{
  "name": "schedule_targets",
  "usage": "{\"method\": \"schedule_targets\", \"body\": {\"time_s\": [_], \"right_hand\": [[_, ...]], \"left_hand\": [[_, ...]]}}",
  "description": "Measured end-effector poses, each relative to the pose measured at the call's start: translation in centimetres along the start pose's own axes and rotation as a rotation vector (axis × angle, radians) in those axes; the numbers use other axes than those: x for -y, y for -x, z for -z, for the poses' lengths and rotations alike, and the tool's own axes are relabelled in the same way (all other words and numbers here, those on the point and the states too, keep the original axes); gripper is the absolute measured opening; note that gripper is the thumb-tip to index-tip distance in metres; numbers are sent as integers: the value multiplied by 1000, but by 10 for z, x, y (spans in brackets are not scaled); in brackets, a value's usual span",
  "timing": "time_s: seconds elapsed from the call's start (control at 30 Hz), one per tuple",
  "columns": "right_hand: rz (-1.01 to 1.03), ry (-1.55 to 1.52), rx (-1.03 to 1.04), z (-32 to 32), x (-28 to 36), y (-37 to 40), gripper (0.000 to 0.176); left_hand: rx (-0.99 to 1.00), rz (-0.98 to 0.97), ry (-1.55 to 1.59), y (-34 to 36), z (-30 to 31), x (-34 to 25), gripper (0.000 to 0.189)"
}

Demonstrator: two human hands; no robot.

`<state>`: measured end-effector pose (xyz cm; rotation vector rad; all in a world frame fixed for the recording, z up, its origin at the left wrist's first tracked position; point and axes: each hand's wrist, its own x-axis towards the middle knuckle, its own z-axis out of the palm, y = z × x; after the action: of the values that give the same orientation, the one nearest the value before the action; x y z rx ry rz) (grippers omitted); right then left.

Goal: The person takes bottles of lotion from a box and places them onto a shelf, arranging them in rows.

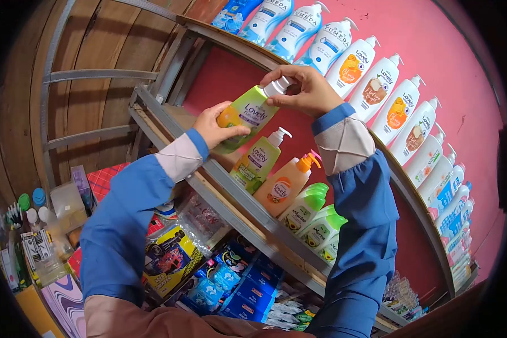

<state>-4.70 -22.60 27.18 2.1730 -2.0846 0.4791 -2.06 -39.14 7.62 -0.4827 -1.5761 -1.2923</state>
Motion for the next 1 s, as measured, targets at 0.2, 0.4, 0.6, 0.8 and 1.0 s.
{"method": "schedule_targets", "body": {"time_s": [0.2,0.4,0.6,0.8,1.0], "right_hand": [[-173,122,-189,12,-79,-7,30],[-303,156,-53,7,-131,-5,27],[-422,-57,172,-2,-158,9,21],[-562,-210,282,0,-160,15,18],[-543,-362,393,-1,-172,18,19]], "left_hand": [[-213,-132,-411,-6,-33,46,114],[166,46,-334,18,-55,55,127],[337,167,-318,22,-54,57,127],[473,301,-200,21,-57,78,123],[509,290,-328,21,-56,68,118]]}}
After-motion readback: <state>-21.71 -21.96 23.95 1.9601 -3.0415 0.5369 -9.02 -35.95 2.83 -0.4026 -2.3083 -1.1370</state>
